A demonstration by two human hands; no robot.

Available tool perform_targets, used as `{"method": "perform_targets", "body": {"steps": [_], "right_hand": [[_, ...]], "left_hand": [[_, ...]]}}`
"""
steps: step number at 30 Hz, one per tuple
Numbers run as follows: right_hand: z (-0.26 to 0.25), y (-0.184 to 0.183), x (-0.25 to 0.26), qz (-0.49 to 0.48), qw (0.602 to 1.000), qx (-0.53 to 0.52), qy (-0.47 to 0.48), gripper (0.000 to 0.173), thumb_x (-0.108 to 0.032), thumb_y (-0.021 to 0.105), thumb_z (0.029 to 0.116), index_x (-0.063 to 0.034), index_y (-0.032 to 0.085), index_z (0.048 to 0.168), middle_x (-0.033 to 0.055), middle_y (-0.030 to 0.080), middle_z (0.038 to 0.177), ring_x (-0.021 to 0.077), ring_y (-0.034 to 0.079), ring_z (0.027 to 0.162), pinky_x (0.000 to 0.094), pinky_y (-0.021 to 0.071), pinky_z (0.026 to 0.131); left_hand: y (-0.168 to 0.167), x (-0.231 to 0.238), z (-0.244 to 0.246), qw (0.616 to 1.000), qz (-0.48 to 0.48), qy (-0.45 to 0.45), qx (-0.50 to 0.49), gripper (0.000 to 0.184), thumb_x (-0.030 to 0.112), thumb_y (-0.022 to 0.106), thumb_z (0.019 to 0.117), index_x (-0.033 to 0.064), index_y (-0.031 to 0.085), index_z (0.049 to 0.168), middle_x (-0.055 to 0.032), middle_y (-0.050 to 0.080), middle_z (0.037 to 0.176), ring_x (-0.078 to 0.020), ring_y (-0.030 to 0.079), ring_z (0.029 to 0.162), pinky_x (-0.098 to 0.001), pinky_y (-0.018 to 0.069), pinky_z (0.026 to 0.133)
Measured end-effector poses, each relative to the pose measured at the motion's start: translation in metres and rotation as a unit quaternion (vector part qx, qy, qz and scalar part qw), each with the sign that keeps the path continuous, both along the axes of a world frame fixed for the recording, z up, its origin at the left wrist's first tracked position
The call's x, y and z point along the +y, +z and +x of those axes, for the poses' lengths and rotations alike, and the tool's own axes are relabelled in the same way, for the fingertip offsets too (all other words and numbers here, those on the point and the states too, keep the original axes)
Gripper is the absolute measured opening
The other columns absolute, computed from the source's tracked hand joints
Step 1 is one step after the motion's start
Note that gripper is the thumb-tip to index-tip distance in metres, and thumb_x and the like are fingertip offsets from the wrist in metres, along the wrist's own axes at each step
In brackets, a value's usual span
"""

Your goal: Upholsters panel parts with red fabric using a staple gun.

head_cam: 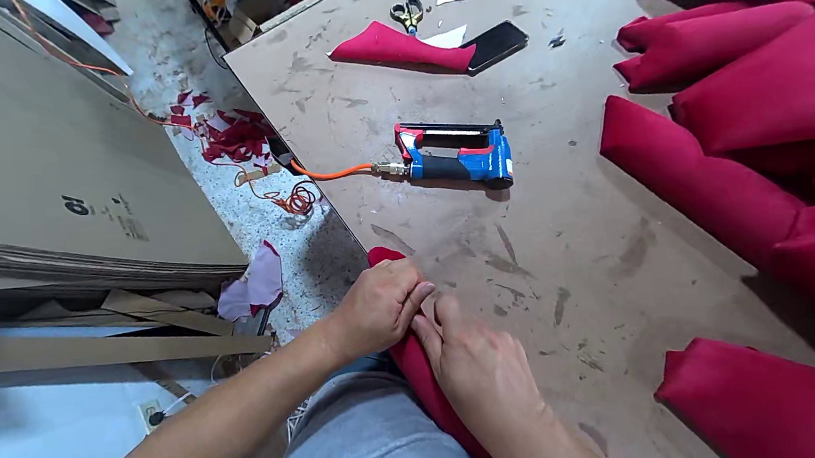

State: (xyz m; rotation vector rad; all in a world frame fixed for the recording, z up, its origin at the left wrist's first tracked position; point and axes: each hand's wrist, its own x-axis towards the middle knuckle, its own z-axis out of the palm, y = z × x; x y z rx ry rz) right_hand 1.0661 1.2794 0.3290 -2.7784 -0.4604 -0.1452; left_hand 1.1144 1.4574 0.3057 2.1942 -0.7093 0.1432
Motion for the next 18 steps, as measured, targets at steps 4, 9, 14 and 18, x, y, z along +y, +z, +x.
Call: {"method": "perform_targets", "body": {"steps": [4, 9, 14, 18], "right_hand": [[-0.012, -0.001, 0.007, -0.022, 1.0, 0.0, -0.019, 0.065, -0.068, 0.046, 0.0972, -0.0076, 0.066, 0.087, 0.0067, 0.062, 0.07, 0.0244, 0.067, 0.058, 0.0402, 0.0521, 0.042], [-0.015, -0.002, 0.006, -0.024, 0.999, -0.016, -0.018, 0.067, -0.072, 0.05, 0.0933, -0.0074, 0.068, 0.089, 0.0076, 0.063, 0.076, 0.0258, 0.068, 0.064, 0.0383, 0.0532, 0.044], [-0.011, -0.005, 0.009, -0.029, 0.999, -0.025, -0.006, 0.053, -0.054, 0.051, 0.1006, -0.0113, 0.064, 0.072, 0.0037, 0.058, 0.064, 0.0213, 0.064, 0.054, 0.037, 0.0509, 0.041], [0.002, -0.013, -0.005, 0.027, 0.999, -0.027, 0.024, 0.049, -0.045, 0.05, 0.1043, -0.0154, 0.059, 0.066, -0.0012, 0.054, 0.055, 0.0156, 0.06, 0.048, 0.035, 0.0464, 0.039]], "left_hand": [[-0.005, 0.001, 0.008, 0.997, -0.011, 0.001, -0.08, 0.044, 0.029, 0.062, 0.1035, 0.0082, 0.057, 0.065, -0.0032, 0.062, 0.072, -0.0118, 0.062, 0.068, -0.0271, 0.054, 0.06], [-0.008, -0.009, 0.016, 0.982, -0.004, 0.038, -0.185, 0.051, 0.025, 0.064, 0.1005, 0.0097, 0.048, 0.054, -0.0032, 0.054, 0.056, -0.0152, 0.057, 0.053, -0.0312, 0.0454, 0.049], [-0.009, -0.021, 0.021, 0.984, -0.059, 0.104, -0.132, 0.049, 0.009, 0.061, 0.0948, 0.0103, 0.042, 0.05, -0.0007, 0.044, 0.05, -0.0101, 0.047, 0.047, -0.0269, 0.0352, 0.043], [-0.008, -0.026, 0.025, 0.985, -0.064, 0.12, -0.106, 0.049, 0.01, 0.061, 0.0943, 0.0113, 0.041, 0.05, 0.0, 0.044, 0.05, -0.0092, 0.047, 0.048, -0.0269, 0.0344, 0.043]]}}
